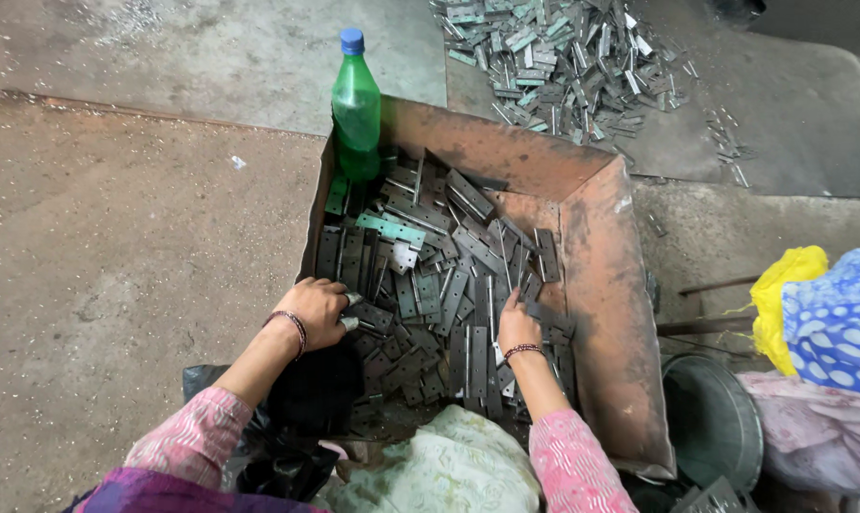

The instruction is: The person repeatedly picks small metal pieces from a bin, places them into a press machine, and operates the lever to process them. The person handles the metal pieces one at a time and cycles the machine repeatedly.

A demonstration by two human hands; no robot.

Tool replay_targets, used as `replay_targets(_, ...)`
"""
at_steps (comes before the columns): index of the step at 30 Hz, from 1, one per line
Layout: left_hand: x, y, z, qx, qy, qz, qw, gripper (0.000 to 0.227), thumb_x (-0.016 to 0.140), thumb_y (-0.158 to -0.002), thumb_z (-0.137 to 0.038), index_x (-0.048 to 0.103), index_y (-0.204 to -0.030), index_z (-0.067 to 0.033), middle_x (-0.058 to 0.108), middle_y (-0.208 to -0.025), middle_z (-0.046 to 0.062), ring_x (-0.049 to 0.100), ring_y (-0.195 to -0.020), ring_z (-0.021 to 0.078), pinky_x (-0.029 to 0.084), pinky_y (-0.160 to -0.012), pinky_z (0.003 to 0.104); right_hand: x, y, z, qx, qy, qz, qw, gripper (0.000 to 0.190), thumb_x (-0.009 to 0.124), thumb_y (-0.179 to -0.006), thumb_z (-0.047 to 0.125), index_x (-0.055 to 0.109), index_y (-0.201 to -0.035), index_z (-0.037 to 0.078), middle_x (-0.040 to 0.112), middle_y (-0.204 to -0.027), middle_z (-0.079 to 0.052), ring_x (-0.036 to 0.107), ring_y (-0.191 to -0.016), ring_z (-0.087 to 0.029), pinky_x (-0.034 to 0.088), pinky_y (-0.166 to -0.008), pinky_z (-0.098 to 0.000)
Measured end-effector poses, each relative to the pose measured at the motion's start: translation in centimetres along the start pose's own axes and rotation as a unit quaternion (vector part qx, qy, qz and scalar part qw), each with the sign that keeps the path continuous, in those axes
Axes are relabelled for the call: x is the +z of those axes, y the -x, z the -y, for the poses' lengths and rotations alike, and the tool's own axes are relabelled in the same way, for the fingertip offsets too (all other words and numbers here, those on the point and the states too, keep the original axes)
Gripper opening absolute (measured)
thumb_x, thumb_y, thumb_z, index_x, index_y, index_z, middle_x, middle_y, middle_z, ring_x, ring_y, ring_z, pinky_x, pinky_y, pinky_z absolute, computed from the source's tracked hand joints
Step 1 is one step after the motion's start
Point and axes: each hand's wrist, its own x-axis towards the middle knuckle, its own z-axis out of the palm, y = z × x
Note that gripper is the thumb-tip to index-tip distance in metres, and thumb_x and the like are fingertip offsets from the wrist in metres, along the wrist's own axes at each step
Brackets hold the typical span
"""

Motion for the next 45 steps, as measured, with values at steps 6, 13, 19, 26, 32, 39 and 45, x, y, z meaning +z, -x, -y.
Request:
replay_targets(6,-0.1,0.1,-0.1,0.002,-0.021,0.018,1.0,0.037,0.068,-0.08,-0.039,0.075,-0.106,-0.0132,0.068,-0.12,0.004,0.06,-0.122,0.0224,0.047,-0.104,0.038,-0.9,9.6,-5.0,-0.019,0.063,0.023,0.998,0.069,0.053,-0.091,0.004,0.028,-0.154,-0.011,0.069,-0.108,-0.025,0.077,-0.081,-0.035,0.064,-0.072,-0.0441)
replay_targets(13,-0.6,0.3,-0.2,0.002,-0.025,0.012,1.0,0.04,0.065,-0.087,-0.045,0.075,-0.106,-0.0123,0.068,-0.119,0.004,0.061,-0.12,0.0227,0.047,-0.103,0.038,-3.4,16.1,-5.9,0.032,0.055,0.038,0.997,0.071,0.057,-0.089,0.003,0.03,-0.155,-0.004,0.068,-0.105,-0.022,0.076,-0.08,-0.035,0.063,-0.072,-0.0449)
replay_targets(19,0.0,0.3,0.1,0.006,-0.027,0.003,1.0,0.037,0.066,-0.084,-0.043,0.076,-0.105,-0.0132,0.069,-0.119,0.003,0.061,-0.121,0.0221,0.047,-0.103,0.038,-4.4,20.6,-5.4,0.082,0.006,0.046,0.996,0.077,0.06,-0.083,0.005,0.031,-0.154,0.002,0.065,-0.114,-0.022,0.074,-0.084,-0.039,0.062,-0.074,-0.0485)
replay_targets(26,0.1,0.2,0.1,0.004,-0.019,0.005,1.0,0.039,0.065,-0.086,-0.046,0.076,-0.105,-0.0134,0.069,-0.117,0.004,0.062,-0.119,0.0231,0.048,-0.102,0.038,-3.0,29.2,-6.1,0.131,-0.044,0.135,0.981,0.085,0.062,-0.086,0.009,0.022,-0.161,0.016,0.06,-0.128,-0.021,0.072,-0.091,-0.043,0.06,-0.077,-0.0532)
replay_targets(32,-0.1,0.3,-0.3,0.009,-0.042,0.011,0.999,0.037,0.067,-0.082,-0.042,0.076,-0.105,-0.0137,0.069,-0.118,0.004,0.061,-0.12,0.0222,0.047,-0.102,0.038,-4.2,30.3,-8.3,0.185,-0.102,0.049,0.976,0.077,0.057,-0.089,0.008,0.026,-0.158,0.018,0.061,-0.131,-0.023,0.073,-0.084,-0.045,0.061,-0.074,-0.0532)
replay_targets(39,-1.1,0.4,-0.5,-0.003,-0.027,0.023,0.999,0.043,0.067,-0.084,-0.045,0.074,-0.11,-0.012,0.066,-0.123,0.005,0.059,-0.122,0.0224,0.045,-0.104,0.039,-6.3,16.1,-7.9,0.078,-0.095,-0.073,0.99,0.077,0.057,-0.087,0.007,0.028,-0.159,0.016,0.067,-0.117,-0.025,0.07,-0.085,-0.047,0.059,-0.074,-0.057)
replay_targets(45,-1.4,0.2,-0.6,-0.013,-0.014,0.041,0.999,0.04,0.067,-0.084,-0.043,0.075,-0.109,-0.0121,0.066,-0.127,0.004,0.058,-0.125,0.0218,0.045,-0.106,0.038,-5.9,-0.5,-3.6,-0.039,-0.001,-0.061,0.997,0.079,0.056,-0.086,0.005,0.025,-0.158,0.007,0.067,-0.112,-0.024,0.073,-0.078,-0.041,0.061,-0.069,-0.0525)
